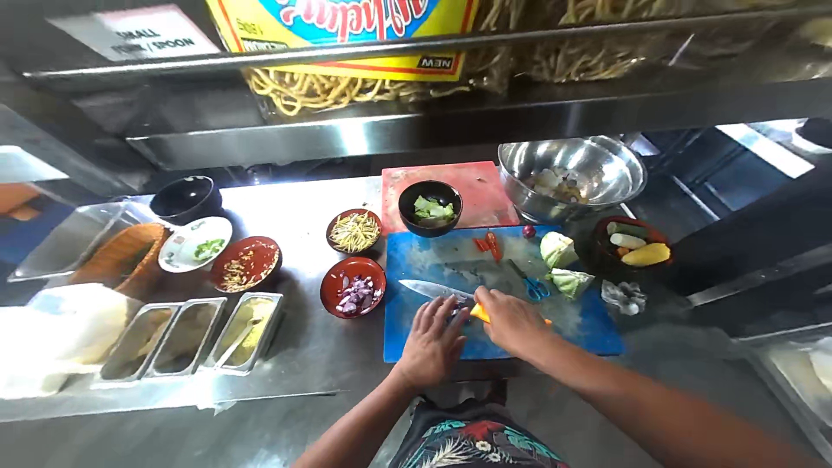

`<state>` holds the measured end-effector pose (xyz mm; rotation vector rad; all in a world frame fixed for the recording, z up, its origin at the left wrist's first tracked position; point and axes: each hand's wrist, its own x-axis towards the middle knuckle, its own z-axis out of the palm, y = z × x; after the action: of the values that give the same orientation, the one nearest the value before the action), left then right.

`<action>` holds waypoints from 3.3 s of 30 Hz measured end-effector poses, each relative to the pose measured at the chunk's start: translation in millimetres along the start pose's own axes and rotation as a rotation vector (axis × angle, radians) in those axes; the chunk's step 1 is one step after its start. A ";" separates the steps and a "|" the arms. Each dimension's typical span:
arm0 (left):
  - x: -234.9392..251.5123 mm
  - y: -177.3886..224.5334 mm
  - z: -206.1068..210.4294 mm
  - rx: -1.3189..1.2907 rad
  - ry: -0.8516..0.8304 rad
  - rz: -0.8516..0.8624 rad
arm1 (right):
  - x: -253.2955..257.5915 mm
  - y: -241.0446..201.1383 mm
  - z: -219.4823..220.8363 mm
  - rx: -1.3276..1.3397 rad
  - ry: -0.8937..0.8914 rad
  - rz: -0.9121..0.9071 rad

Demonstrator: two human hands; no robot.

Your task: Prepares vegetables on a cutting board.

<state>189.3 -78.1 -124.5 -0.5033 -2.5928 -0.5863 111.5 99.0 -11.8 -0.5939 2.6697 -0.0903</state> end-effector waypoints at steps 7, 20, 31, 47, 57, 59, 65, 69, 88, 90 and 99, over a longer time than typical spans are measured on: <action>-1.1 -69.0 -23.8 0.225 -0.032 -0.094 | 53.8 -77.4 -16.0 0.099 0.071 -0.198; -51.7 -130.0 -39.9 0.226 -0.275 -0.493 | 34.8 44.4 -19.3 0.357 -0.147 -0.089; 16.9 -28.3 66.9 -0.216 -0.328 -0.581 | -19.5 18.4 137.7 0.894 -0.065 0.319; 25.5 -36.3 40.2 -0.424 0.147 -0.800 | 2.4 -61.6 145.0 1.234 0.032 0.034; 44.7 -173.6 -60.6 -0.458 0.049 -1.089 | 39.8 -96.2 41.2 1.008 -0.182 0.016; 34.3 -193.0 -73.2 -0.434 -0.012 -1.083 | 39.1 -57.2 61.0 0.915 -0.128 0.027; 19.8 -126.3 -62.4 -0.163 -0.311 -0.657 | -27.3 64.0 131.5 1.113 -0.050 0.231; 18.9 -75.8 2.0 -0.246 -0.497 -0.551 | -63.3 90.5 143.2 1.308 -0.141 0.295; 21.0 -127.0 -71.5 0.059 -0.121 -0.865 | 46.9 -35.4 33.2 1.079 -0.492 -0.055; 16.6 -128.4 -80.3 0.107 -0.202 -0.884 | 56.6 -50.2 21.5 1.067 -0.509 -0.020; -19.7 -126.8 -65.0 0.240 -0.404 -0.644 | 54.4 -43.3 -5.5 1.136 -0.644 -0.014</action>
<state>172.5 -220.8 -121.1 0.3506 -3.1597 -0.3764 81.3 36.8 -20.5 -0.1853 1.6047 -1.1047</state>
